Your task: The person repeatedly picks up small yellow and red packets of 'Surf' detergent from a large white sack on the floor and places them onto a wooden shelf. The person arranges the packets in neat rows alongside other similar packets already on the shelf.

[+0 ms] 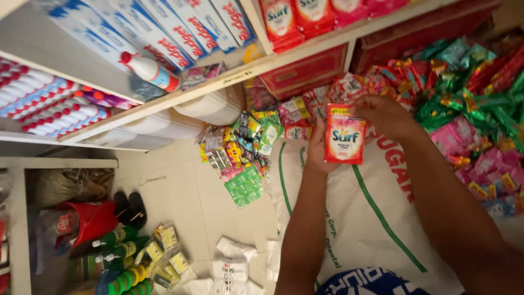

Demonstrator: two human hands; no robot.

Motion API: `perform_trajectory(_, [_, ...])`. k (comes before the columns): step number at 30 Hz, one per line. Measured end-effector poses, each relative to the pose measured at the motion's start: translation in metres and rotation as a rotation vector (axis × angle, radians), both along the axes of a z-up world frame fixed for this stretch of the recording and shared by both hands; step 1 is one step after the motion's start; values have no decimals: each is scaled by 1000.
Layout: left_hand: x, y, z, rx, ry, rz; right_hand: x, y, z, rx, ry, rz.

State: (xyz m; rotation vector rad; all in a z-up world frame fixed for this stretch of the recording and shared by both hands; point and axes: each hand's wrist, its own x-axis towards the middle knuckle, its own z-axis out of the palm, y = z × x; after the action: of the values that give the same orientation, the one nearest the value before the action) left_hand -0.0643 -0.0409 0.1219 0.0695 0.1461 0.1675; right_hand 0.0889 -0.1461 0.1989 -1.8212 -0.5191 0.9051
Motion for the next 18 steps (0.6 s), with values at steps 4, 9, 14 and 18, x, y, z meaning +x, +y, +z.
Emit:
perform_trajectory(4, [7, 0, -38, 181, 163, 98, 31, 22, -16, -99, -115, -102])
perform_trajectory(9, [20, -8, -52, 233, 367, 246, 78, 58, -63, -60, -163, -50])
perform_trajectory(14, [12, 2, 13, 133, 508, 408, 159, 100, -197, 281, -119, -14])
perform_trajectory(18, [16, 24, 25, 273, 651, 363, 101, 118, -55, 158, 205, 34])
